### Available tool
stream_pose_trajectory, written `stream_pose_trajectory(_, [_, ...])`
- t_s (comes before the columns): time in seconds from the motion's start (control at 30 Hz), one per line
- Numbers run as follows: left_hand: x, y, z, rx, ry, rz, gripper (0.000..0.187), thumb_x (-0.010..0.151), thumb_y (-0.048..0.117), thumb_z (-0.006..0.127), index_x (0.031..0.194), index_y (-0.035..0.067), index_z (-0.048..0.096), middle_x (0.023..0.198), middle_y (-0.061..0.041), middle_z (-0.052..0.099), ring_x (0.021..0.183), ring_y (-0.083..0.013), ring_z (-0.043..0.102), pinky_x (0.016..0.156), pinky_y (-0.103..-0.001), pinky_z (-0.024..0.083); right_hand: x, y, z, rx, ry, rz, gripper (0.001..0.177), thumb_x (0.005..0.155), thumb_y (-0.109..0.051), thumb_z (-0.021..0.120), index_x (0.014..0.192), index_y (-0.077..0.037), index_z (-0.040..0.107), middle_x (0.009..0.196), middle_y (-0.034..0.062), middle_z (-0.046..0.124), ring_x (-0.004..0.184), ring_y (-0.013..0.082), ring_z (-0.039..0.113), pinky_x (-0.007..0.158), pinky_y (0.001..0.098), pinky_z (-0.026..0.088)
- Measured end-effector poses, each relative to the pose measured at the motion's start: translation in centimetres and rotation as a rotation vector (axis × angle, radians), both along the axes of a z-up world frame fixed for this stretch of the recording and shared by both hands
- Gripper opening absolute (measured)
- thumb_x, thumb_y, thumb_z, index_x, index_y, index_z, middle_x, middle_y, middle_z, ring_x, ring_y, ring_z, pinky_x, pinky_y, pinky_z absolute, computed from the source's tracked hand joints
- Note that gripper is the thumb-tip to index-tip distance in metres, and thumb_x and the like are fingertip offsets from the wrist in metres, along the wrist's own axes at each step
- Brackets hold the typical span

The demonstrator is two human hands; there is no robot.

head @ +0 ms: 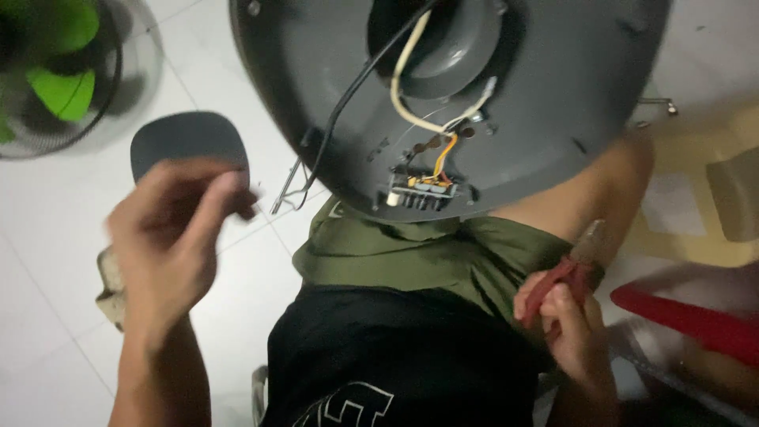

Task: Using pliers to manipulate and repair wiring inside a fan base

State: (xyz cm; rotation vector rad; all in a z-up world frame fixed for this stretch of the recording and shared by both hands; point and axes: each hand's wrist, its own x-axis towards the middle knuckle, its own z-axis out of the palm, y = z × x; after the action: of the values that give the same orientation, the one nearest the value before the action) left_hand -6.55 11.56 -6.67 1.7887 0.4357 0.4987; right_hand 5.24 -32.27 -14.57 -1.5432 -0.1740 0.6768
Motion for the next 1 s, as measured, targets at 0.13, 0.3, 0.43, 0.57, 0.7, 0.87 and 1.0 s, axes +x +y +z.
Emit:
stream_pose_trajectory(0.13, [-1.1, 0.0, -0.8, -0.003, 0.157, 0.127, 0.013, 0.101, 0.000, 0.069, 0.103, -0.007, 0.059, 0.087, -0.019, 0.067, 0.067, -0.0223, 0.064, 0.062, -0.030, 0.055, 0.1, -2.5, -0.9, -0.154, -0.130, -0.106, 0.047, 0.110, -0.038, 0.036, 0.091, -0.004, 0.062, 0.080, 0.0104, 0.067, 0.063, 0.0153, 0.053, 0.060, 0.0290, 0.044])
stream_pose_trajectory(0.3, [-0.1, -3.2, -3.6, -0.089, 0.260, -0.035, 0.011, 0.092, -0.006, 0.071, 0.089, -0.013, 0.063, 0.076, -0.021, 0.069, 0.061, -0.0237, 0.062, 0.058, -0.032, 0.051, -0.6, -4.7, -2.1, 0.060, -0.034, -0.285, 0.031, 0.102, -0.022, 0.043, 0.083, -0.003, 0.059, 0.080, 0.0132, 0.064, 0.064, 0.0174, 0.052, 0.058, 0.0279, 0.042])
stream_pose_trajectory(0.43, [0.6, -4.2, -5.2, -0.043, 0.304, -0.181, 0.014, 0.078, 0.004, 0.080, 0.079, -0.005, 0.068, 0.070, -0.014, 0.075, 0.054, -0.0184, 0.066, 0.054, -0.028, 0.054, -1.7, -5.3, -2.3, -0.048, 0.020, -0.321, 0.045, 0.109, -0.031, 0.037, 0.092, 0.001, 0.064, 0.075, 0.0142, 0.069, 0.056, 0.0164, 0.051, 0.052, 0.0271, 0.040])
stream_pose_trajectory(0.57, [0.7, -4.6, -4.8, 0.089, 0.367, -0.218, 0.018, 0.076, 0.009, 0.084, 0.072, 0.000, 0.068, 0.059, -0.009, 0.074, 0.050, -0.0159, 0.063, 0.052, -0.028, 0.046, -1.9, -4.4, -1.9, 0.020, -0.036, -0.284, 0.038, 0.109, -0.025, 0.034, 0.093, 0.000, 0.059, 0.076, 0.0156, 0.067, 0.060, 0.0185, 0.052, 0.057, 0.0293, 0.044])
stream_pose_trajectory(0.7, [0.3, -4.4, -4.2, -0.029, 0.258, -0.145, 0.032, 0.072, -0.007, 0.080, 0.086, -0.001, 0.051, 0.072, -0.016, 0.067, 0.062, -0.0216, 0.064, 0.062, -0.033, 0.055, -1.8, -5.0, -2.7, 0.084, -0.057, -0.288, 0.037, 0.109, -0.020, 0.037, 0.091, 0.001, 0.061, 0.077, 0.0168, 0.067, 0.062, 0.0186, 0.053, 0.057, 0.0281, 0.044])
stream_pose_trajectory(0.87, [-1.3, -0.5, -5.9, -0.089, 0.176, -0.032, 0.033, 0.089, -0.007, 0.062, 0.116, -0.003, 0.043, 0.091, -0.020, 0.063, 0.073, -0.0278, 0.065, 0.073, -0.041, 0.061, -2.3, -5.8, -4.2, 0.098, -0.048, -0.312, 0.035, 0.112, -0.027, 0.037, 0.102, 0.000, 0.056, 0.083, 0.0183, 0.067, 0.060, 0.0188, 0.056, 0.053, 0.0271, 0.045])
stream_pose_trajectory(1.0, [-1.9, 2.1, -8.0, -0.166, -0.077, 0.170, 0.022, 0.121, 0.019, 0.043, 0.101, 0.009, 0.044, 0.080, -0.005, 0.050, 0.062, -0.0114, 0.046, 0.059, -0.025, 0.043, -2.0, -4.4, -2.4, -0.159, -0.588, -0.129, 0.048, 0.110, -0.033, 0.033, 0.074, -0.009, 0.054, 0.077, 0.0081, 0.063, 0.072, 0.0189, 0.058, 0.070, 0.0319, 0.051])
